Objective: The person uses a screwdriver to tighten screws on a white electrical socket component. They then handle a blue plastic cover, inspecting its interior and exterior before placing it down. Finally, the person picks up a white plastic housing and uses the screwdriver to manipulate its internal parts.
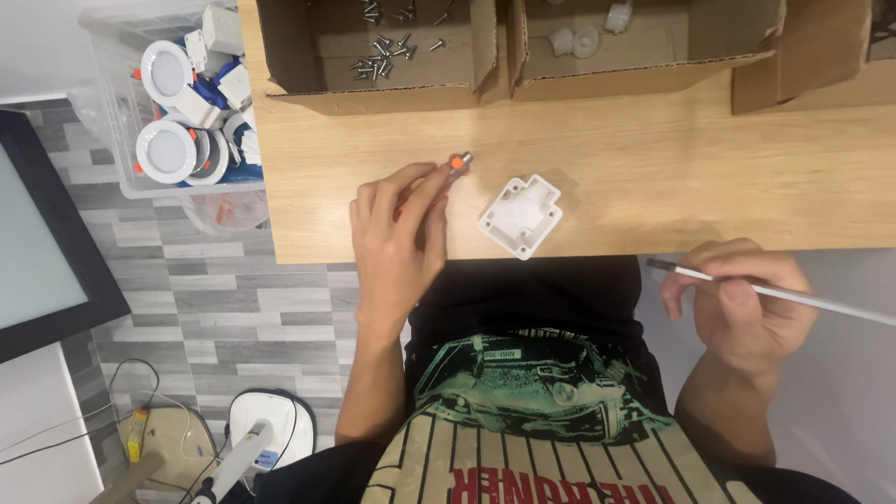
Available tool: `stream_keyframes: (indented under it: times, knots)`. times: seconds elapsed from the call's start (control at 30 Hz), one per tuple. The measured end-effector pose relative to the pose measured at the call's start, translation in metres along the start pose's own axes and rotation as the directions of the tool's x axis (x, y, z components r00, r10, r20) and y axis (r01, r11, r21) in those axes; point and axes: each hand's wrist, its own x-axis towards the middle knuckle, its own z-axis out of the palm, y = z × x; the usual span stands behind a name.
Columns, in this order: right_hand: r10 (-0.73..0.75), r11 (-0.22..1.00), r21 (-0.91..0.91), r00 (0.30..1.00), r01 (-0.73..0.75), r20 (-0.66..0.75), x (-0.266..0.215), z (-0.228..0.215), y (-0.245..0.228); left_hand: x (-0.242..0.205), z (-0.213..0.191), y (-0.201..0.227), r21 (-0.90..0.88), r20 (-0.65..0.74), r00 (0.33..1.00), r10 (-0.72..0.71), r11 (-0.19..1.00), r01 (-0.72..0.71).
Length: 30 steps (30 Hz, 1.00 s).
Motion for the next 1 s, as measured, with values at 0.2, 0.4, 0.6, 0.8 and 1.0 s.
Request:
stream_keyframes:
  times: [0.2, 0.4, 0.6, 0.8, 1.0]
  knots:
    - [-0.015, 0.997, -0.068, 0.996, 0.021, 0.082, 0.014, 0.013, 0.000, 0.002, -0.004, 0.016, -0.242, -0.145, 0.986, 0.082, 0.963, -0.116]
    - [-0.026, 0.985, -0.169, 0.997, 0.038, 0.073, 0.035, 0.031, 0.005, 0.003, 0.010, 0.032, -0.565, 0.128, 0.977, 0.174, 0.822, -0.072]
    - [0.015, 0.978, -0.209, 0.989, 0.016, 0.147, 0.055, 0.045, 0.007, 0.006, 0.020, 0.031, -0.709, 0.218, 0.962, 0.165, 0.704, 0.040]
    - [-0.004, 0.991, -0.125, 0.960, 0.041, 0.281, 0.078, 0.065, 0.023, 0.011, 0.019, 0.022, -0.745, 0.253, 0.954, 0.160, 0.661, 0.087]
    - [0.040, 0.985, -0.171, 0.967, 0.003, 0.250, 0.075, 0.066, 0.030, 0.018, 0.019, 0.016, -0.728, 0.241, 0.956, 0.167, 0.682, 0.065]
